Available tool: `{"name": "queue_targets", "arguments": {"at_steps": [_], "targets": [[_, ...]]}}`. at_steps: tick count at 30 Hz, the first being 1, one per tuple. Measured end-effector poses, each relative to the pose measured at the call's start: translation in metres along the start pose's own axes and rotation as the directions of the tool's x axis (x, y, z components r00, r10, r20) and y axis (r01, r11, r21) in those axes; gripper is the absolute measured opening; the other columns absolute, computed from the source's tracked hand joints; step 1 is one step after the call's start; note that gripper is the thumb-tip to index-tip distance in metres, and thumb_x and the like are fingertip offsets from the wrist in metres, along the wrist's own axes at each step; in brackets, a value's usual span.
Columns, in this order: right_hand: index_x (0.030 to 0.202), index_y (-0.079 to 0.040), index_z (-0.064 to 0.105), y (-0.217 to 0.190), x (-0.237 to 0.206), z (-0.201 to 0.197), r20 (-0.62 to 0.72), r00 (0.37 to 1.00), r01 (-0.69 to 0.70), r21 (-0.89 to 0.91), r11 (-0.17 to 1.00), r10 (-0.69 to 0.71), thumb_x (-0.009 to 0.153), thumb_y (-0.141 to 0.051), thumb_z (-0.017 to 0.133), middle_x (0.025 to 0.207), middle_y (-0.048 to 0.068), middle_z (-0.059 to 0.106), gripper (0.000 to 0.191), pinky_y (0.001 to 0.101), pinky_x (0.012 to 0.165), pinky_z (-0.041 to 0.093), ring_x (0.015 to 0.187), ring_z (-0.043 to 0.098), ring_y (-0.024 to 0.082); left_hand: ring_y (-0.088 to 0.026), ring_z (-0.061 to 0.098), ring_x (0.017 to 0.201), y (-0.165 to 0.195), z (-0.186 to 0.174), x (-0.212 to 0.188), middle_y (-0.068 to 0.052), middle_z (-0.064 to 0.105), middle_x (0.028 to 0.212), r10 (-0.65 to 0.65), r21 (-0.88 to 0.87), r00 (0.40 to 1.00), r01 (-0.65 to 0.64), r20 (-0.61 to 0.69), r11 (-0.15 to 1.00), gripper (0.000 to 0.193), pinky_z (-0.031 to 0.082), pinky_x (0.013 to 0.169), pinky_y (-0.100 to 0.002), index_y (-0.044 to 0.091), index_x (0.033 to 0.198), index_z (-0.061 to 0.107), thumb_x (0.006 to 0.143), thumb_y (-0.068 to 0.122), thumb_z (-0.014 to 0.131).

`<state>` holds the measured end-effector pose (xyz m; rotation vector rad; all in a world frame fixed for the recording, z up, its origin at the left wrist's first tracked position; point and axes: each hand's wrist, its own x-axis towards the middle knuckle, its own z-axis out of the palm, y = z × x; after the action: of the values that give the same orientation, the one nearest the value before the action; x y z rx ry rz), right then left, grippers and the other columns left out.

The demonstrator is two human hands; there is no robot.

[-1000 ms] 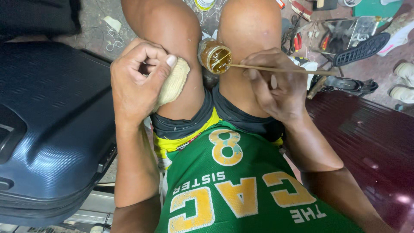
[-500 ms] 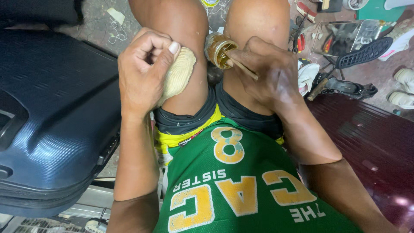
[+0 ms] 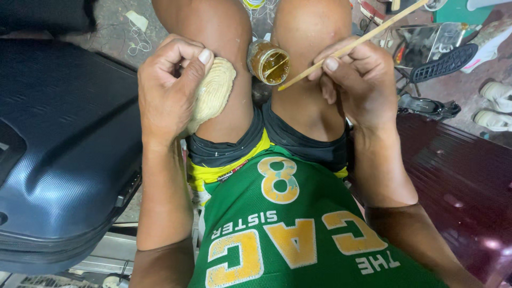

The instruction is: The person trims the edge of a shoe sole with a knife, then applies glue to the sole using a wooden stick. They press the sole onto the shoe upper and inspect the bond. The person then handles a plastic bag and a bottle of liquid.

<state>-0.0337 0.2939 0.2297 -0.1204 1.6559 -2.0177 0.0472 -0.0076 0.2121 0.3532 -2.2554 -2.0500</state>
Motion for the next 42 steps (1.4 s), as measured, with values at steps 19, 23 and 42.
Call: {"name": "queue_targets", "arguments": {"at_steps": [19,23,42], "targets": [[0.113,0.007,0.055,-0.019,0.004,0.070,0.180,0.836,0.548,-0.326,0.770,-0.519,0.107,0.004,0.058,0.109,0.025,0.067,0.008,0.0296,0.072,0.063,0.084,0.070,0.021,-0.005,0.062,0.082,-0.015,-0.011,0.007,0.001,0.068,0.089,-0.089,-0.183,0.994,0.100,0.070,0.978,0.017,0.051,0.076,-0.023,0.000,0.096,0.069,0.105,0.014,0.068],[0.121,0.006,0.055,-0.005,0.019,0.083,0.294,0.837,0.543,-0.338,0.768,-0.462,0.112,0.007,0.061,0.116,0.023,0.068,0.011,0.0265,0.081,0.060,0.092,0.069,0.018,-0.006,0.065,0.083,-0.013,-0.013,0.008,-0.001,0.072,0.091,-0.081,-0.200,0.992,0.098,0.092,0.975,0.017,0.053,0.077,-0.024,0.000,0.096,0.070,0.105,0.015,0.067],[0.110,0.001,0.059,-0.021,0.035,0.100,0.502,0.686,0.724,-0.541,0.428,-0.527,0.110,-0.001,0.065,0.106,0.016,0.074,0.006,0.0319,0.086,0.062,0.101,0.076,0.026,-0.005,0.060,0.078,-0.004,-0.019,0.009,0.000,0.067,0.086,-0.076,-0.126,0.992,0.088,0.102,0.988,0.018,0.049,0.071,-0.024,0.001,0.094,0.072,0.104,0.016,0.070]]}}
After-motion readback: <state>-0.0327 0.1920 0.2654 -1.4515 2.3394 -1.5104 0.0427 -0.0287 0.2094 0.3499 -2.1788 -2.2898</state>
